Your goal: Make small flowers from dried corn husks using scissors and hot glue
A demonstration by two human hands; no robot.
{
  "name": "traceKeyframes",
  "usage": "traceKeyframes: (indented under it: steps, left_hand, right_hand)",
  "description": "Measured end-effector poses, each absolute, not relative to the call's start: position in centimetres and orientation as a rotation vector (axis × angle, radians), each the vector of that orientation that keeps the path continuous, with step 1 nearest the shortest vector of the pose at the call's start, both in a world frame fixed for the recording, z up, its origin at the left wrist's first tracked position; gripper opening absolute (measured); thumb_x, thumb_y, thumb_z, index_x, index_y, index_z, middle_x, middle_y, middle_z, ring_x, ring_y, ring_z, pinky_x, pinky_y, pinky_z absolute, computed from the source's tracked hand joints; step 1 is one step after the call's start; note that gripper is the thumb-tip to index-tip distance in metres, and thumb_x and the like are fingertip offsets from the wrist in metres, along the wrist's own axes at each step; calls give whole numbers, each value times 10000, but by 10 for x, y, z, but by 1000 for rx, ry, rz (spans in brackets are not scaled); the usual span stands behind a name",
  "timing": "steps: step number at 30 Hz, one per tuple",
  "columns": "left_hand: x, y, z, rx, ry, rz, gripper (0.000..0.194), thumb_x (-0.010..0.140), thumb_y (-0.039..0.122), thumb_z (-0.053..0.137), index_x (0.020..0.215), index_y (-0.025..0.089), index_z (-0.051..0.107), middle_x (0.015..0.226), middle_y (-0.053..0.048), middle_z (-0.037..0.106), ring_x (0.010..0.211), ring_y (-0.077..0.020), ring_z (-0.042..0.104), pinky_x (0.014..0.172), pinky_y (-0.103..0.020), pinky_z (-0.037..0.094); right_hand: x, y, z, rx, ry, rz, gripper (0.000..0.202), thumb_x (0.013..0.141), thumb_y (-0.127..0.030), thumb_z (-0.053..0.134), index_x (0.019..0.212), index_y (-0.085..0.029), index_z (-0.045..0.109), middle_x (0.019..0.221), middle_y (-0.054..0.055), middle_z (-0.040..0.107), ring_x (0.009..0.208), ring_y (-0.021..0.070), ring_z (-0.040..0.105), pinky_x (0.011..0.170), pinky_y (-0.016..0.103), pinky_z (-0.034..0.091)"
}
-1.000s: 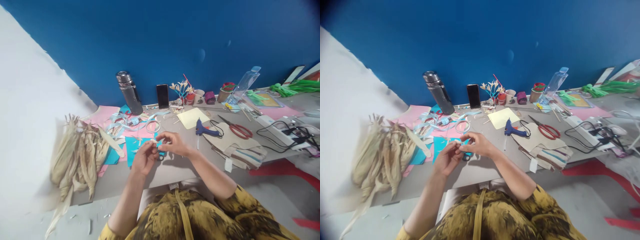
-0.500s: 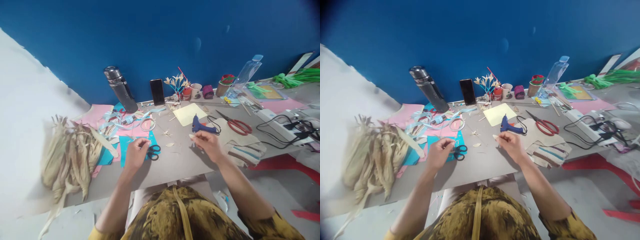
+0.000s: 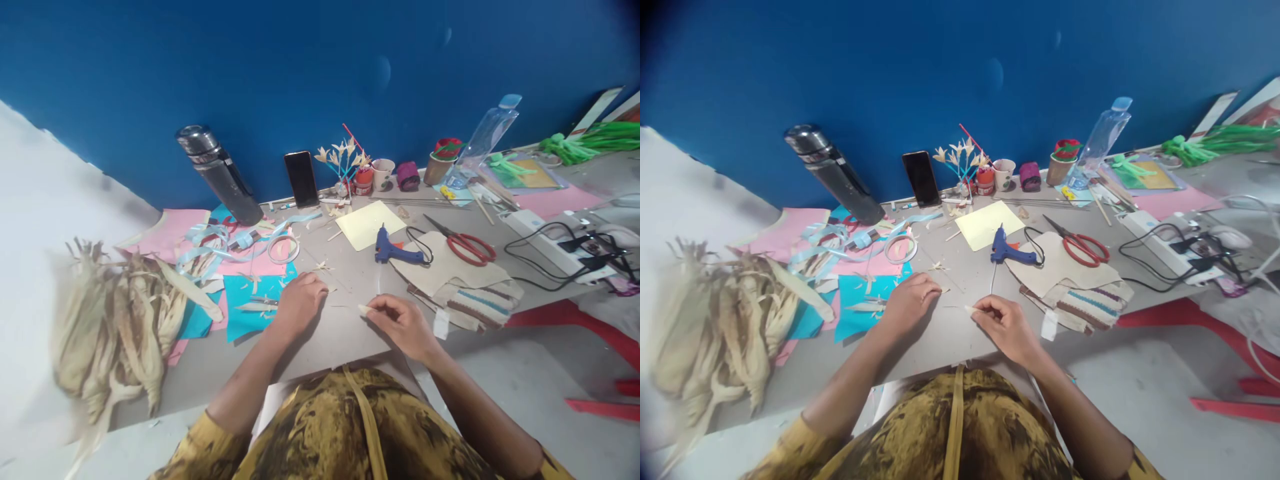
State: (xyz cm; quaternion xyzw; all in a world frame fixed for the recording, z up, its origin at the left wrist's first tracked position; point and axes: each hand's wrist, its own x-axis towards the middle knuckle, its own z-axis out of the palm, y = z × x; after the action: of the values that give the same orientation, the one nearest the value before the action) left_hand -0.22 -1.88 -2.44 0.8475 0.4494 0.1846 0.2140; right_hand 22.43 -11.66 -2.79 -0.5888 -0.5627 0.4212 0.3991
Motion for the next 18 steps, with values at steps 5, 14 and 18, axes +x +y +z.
traceKeyframes:
  steps: [5, 14, 18]
  left_hand:
    - [0, -21, -17, 1770, 1284, 771, 141, 854, 297, 620, 757, 201, 658, 754, -39, 652, 726, -185, 576, 687, -304, 432]
    - [7, -34, 4, 792, 897, 796, 299, 654, 308, 866, 754, 129, 649, 626, -9, 631, 543, -82, 551, 503, -185, 394]
    - [7, -40, 4, 758, 843, 792, 288, 665, 286, 865, 766, 125, 648, 624, -14, 642, 535, -87, 572, 504, -187, 418]
  right_hand:
    - [217, -100, -14, -1435, -1440, 1090, 259, 879, -415, 608, 823, -178, 697, 690, 17, 621, 608, 135, 510, 567, 250, 405]
    - [203, -69, 18, -1169, -1443, 1233, 234, 811, -372, 678, 847, -144, 711, 631, -9, 596, 518, 88, 440, 486, 218, 353]
    - [199, -63, 21, -1152, -1495, 1226, 181, 789, -314, 681, 837, -140, 699, 659, -6, 619, 550, 89, 462, 510, 211, 363]
